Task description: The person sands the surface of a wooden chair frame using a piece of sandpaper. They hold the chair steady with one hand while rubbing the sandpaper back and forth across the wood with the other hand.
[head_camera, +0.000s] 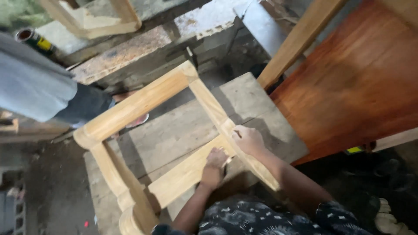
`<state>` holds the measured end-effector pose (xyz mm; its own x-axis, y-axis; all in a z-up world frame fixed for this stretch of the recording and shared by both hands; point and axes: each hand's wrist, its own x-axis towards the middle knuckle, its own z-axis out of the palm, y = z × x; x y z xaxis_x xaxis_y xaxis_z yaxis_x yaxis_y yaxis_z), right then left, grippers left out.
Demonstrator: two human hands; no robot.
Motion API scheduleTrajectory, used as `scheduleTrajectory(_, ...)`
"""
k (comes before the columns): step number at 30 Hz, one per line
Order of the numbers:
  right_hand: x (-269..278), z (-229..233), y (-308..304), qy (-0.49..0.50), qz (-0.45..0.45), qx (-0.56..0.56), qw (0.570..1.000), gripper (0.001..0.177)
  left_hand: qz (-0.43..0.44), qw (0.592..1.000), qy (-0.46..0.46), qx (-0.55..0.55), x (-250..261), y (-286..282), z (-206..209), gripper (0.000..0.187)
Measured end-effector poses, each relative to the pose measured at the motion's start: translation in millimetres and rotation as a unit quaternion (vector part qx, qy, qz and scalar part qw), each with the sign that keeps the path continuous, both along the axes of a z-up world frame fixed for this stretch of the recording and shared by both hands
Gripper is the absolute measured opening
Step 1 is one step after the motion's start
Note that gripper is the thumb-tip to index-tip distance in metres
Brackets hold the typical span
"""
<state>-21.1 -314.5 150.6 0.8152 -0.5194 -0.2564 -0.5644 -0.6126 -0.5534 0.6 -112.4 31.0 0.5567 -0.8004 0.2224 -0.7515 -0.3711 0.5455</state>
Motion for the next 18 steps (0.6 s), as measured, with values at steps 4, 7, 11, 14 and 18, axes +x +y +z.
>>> scheduleTrajectory(4,2,-10,-7,0.004,0.030,-0.014,0.999,0.029,0.209,0.978,0.002,-0.009,-34,104,4,0.023)
scheduleTrajectory(7,5,3,-3,0.017,0.032,-0.005,0.999,0.031,0.436,0.892,-0.079,0.088,-59,163,-35,0.048)
scheduleTrajectory(11,5,13,3,0.025,0.003,0.008,1.000,0.030,0.502,0.848,-0.119,0.122,-57,153,-48,0.050)
scheduleTrajectory(14,5,16,3,0.022,0.019,0.001,1.000,0.028,0.328,0.941,-0.001,0.080,-22,107,-48,0.048)
scheduleTrajectory(18,4,-4,-4,0.040,-0.010,0.014,0.999,0.033,0.228,0.959,-0.140,-0.094,18,14,-31,0.035)
